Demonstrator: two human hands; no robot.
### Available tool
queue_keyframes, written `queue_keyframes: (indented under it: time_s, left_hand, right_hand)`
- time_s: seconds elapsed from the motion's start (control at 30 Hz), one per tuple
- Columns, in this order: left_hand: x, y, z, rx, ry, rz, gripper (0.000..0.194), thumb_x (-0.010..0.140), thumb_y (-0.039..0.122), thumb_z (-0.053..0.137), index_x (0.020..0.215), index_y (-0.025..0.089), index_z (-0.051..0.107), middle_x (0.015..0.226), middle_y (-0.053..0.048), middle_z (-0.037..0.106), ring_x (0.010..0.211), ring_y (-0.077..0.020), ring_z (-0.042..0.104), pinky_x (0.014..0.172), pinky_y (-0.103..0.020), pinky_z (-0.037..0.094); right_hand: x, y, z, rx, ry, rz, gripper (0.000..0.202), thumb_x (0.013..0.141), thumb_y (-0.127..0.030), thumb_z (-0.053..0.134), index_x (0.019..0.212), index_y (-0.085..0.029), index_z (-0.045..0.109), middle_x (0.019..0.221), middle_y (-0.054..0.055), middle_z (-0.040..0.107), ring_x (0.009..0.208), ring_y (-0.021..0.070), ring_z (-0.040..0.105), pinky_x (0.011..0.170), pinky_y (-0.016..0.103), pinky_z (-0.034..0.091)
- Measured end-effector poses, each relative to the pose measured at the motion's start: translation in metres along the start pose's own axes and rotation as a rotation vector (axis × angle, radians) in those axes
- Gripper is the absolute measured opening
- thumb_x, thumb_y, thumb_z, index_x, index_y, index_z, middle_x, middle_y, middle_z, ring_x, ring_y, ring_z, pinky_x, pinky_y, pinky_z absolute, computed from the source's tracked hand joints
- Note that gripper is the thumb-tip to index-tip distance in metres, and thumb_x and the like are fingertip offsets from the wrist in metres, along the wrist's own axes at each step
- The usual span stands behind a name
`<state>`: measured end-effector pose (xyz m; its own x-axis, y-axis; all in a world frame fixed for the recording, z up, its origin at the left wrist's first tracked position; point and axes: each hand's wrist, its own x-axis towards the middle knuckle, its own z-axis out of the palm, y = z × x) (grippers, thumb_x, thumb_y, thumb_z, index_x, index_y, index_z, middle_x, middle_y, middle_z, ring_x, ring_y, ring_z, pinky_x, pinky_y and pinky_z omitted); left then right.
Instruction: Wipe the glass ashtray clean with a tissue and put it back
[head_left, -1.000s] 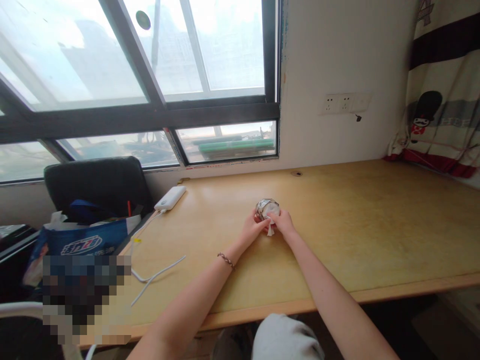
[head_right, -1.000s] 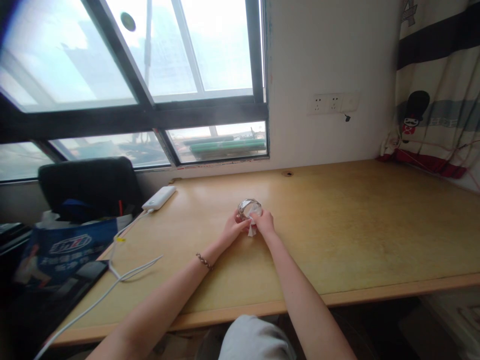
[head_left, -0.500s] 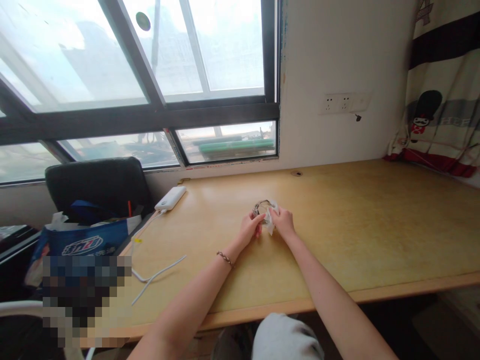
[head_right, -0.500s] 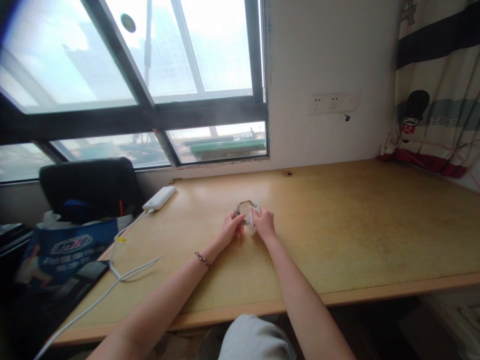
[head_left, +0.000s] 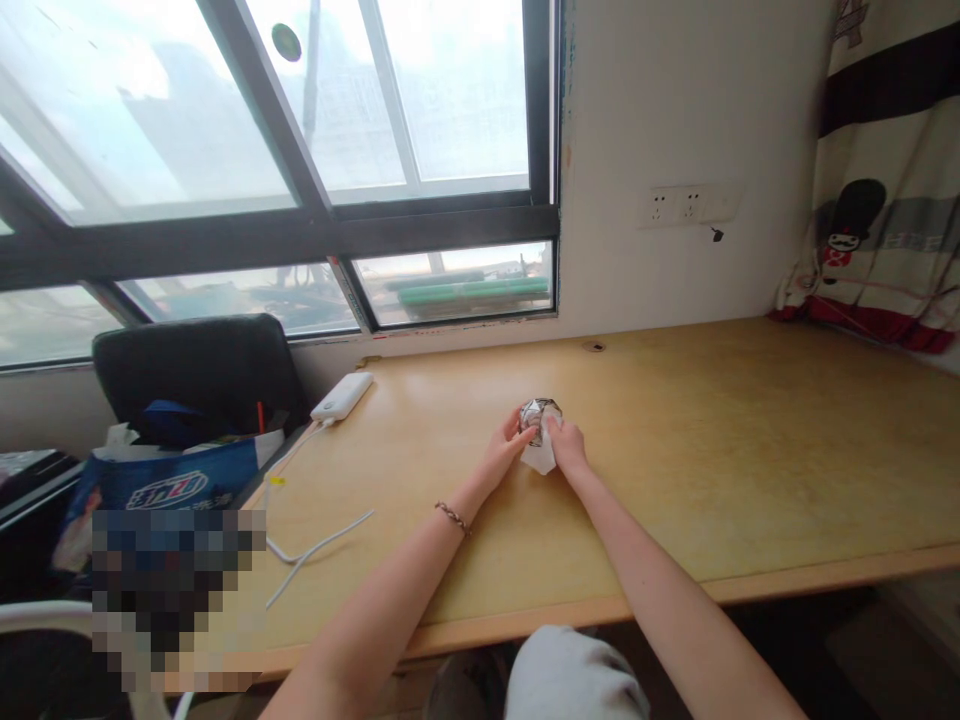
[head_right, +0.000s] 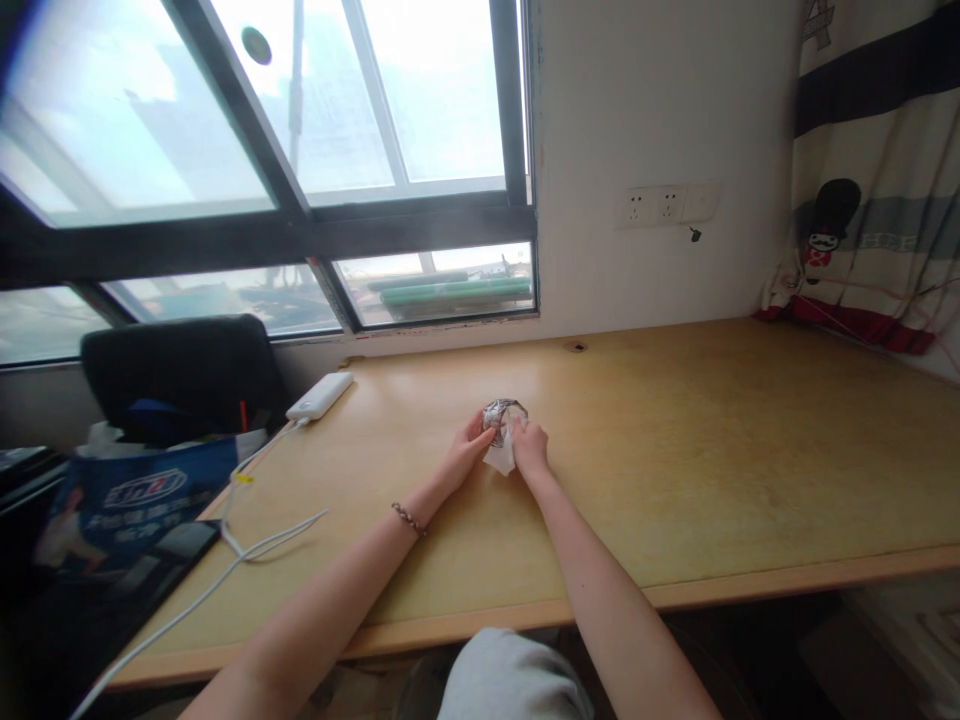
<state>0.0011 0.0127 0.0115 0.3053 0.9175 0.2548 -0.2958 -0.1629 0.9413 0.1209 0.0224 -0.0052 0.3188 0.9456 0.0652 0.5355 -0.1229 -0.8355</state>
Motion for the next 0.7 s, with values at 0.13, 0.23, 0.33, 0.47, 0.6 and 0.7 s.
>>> queue_keyframes:
  time_s: [0.13, 0.23, 0.33, 0.47, 0.6, 0.7]
  left_hand:
    - [0.002, -0.003, -0.003, -0.082, -0.149, -0.054, 0.054, 0.063, 0.032, 0.067, 0.112, 0.014, 0.052, 0.109, -0.011, 0.058, 0.103, -0.0271, 0.050, 0.088, -0.035, 0.037]
    - [0.004, -0.010, -0.010, -0.094, -0.159, -0.107, 0.049, 0.067, 0.034, 0.063, 0.111, 0.013, 0.054, 0.111, -0.011, 0.057, 0.105, -0.0277, 0.049, 0.089, -0.036, 0.036]
    - [0.006, -0.017, -0.015, -0.111, -0.117, -0.132, 0.045, 0.074, 0.040, 0.054, 0.109, 0.012, 0.056, 0.111, -0.011, 0.057, 0.104, -0.0262, 0.050, 0.089, -0.036, 0.036]
    - [0.008, -0.022, -0.019, -0.152, -0.082, -0.148, 0.048, 0.078, 0.047, 0.046, 0.109, 0.011, 0.055, 0.103, -0.013, 0.061, 0.096, -0.0233, 0.055, 0.086, -0.035, 0.038]
    - [0.013, -0.026, -0.026, -0.209, -0.007, -0.254, 0.058, 0.076, 0.056, 0.040, 0.111, 0.011, 0.052, 0.087, -0.012, 0.066, 0.083, -0.0219, 0.060, 0.079, -0.035, 0.042]
    - [0.015, -0.031, -0.029, -0.205, 0.062, -0.308, 0.061, 0.075, 0.059, 0.038, 0.104, 0.009, 0.056, 0.080, -0.012, 0.066, 0.078, -0.0223, 0.061, 0.074, -0.035, 0.044]
  right_hand:
    - [0.002, 0.005, 0.004, 0.114, -0.021, 0.090, 0.042, 0.080, -0.041, 0.037, 0.076, -0.012, 0.067, 0.070, 0.010, 0.067, 0.069, 0.0180, 0.061, 0.053, 0.021, 0.039]
    - [0.004, 0.008, 0.005, 0.143, -0.052, 0.100, 0.039, 0.074, -0.045, 0.046, 0.077, -0.012, 0.067, 0.071, 0.009, 0.067, 0.069, 0.0187, 0.061, 0.051, 0.021, 0.038]
    - [0.002, 0.006, 0.000, 0.048, -0.023, 0.006, 0.033, 0.072, -0.041, 0.050, 0.075, -0.013, 0.067, 0.071, 0.010, 0.067, 0.069, 0.0187, 0.060, 0.053, 0.021, 0.038]
    - [-0.005, 0.001, -0.005, -0.096, 0.099, -0.200, 0.039, 0.083, -0.036, 0.033, 0.077, -0.014, 0.064, 0.073, 0.011, 0.066, 0.069, 0.0166, 0.060, 0.062, 0.021, 0.038]
    - [-0.011, -0.001, -0.006, -0.240, 0.143, -0.266, 0.037, 0.084, -0.036, 0.031, 0.081, -0.013, 0.060, 0.072, 0.011, 0.064, 0.067, 0.0177, 0.059, 0.059, 0.023, 0.037]
    - [-0.012, 0.001, -0.004, -0.265, 0.096, -0.297, 0.030, 0.083, -0.036, 0.037, 0.085, -0.014, 0.058, 0.073, 0.010, 0.064, 0.067, 0.0173, 0.059, 0.059, 0.022, 0.036]
